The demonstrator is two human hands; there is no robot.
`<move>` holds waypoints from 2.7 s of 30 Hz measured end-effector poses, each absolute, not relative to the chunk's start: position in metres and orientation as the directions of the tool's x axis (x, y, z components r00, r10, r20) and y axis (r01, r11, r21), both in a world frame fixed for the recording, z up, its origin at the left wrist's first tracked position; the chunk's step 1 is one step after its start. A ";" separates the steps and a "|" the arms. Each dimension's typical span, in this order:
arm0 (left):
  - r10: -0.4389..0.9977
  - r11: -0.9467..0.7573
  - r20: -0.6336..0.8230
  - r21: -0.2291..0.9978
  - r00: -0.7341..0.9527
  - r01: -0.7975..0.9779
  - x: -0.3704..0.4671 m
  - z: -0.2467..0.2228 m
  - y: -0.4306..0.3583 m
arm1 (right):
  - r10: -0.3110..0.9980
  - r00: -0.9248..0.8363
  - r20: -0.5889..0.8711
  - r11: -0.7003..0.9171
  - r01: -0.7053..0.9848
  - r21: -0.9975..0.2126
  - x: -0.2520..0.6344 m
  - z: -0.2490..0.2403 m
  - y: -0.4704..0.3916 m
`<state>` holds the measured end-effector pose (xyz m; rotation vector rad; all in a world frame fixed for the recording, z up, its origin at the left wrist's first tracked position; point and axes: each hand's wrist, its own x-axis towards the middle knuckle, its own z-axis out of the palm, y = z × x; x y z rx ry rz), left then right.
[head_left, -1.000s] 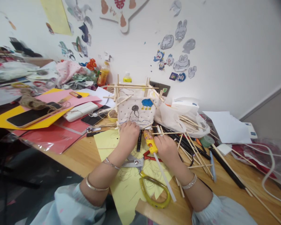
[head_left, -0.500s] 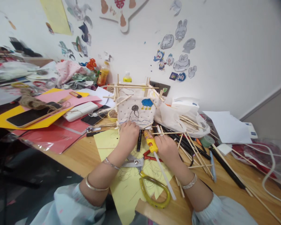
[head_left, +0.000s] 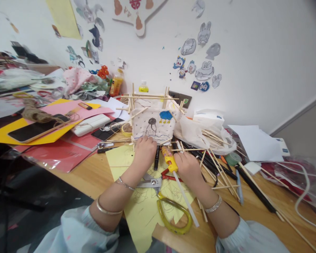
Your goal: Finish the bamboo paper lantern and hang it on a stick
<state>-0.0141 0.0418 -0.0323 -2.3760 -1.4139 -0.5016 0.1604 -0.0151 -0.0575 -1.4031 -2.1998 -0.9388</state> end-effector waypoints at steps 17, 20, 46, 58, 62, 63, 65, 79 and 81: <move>0.765 -0.456 0.458 -0.108 0.451 0.883 -0.014 -0.035 0.042 | 0.671 -0.427 0.606 0.269 0.902 0.338 0.161 -0.059 -0.015; 0.767 -0.458 0.455 -0.105 0.452 0.883 -0.014 -0.035 0.042 | 0.676 -0.422 0.604 0.260 0.904 0.340 0.161 -0.060 -0.015; 0.762 -0.468 0.462 -0.091 0.454 0.879 -0.015 -0.035 0.042 | 0.666 -0.370 0.648 0.228 0.928 0.295 0.163 -0.060 -0.014; 0.775 -0.458 0.453 -0.079 0.441 0.885 -0.014 -0.034 0.042 | 0.655 -0.415 0.632 0.258 0.908 0.329 0.161 -0.059 -0.015; 0.772 -0.467 0.452 -0.073 0.447 0.881 -0.015 -0.034 0.041 | 0.651 -0.420 0.632 0.255 0.906 0.339 0.160 -0.057 -0.015; 0.771 -0.469 0.452 -0.071 0.448 0.880 -0.015 -0.033 0.041 | 0.651 -0.418 0.634 0.253 0.906 0.338 0.160 -0.057 -0.015; 0.771 -0.473 0.450 -0.068 0.451 0.878 -0.015 -0.032 0.041 | 0.651 -0.413 0.637 0.251 0.909 0.333 0.160 -0.058 -0.015; 0.744 -0.473 0.485 -0.104 0.460 0.875 -0.016 -0.034 0.041 | 0.553 -0.226 0.802 0.339 0.940 0.032 0.172 -0.057 -0.018; 0.718 -0.474 0.517 -0.126 0.466 0.872 -0.014 -0.032 0.040 | 0.536 -0.078 0.841 0.306 0.946 -0.107 0.177 -0.057 -0.019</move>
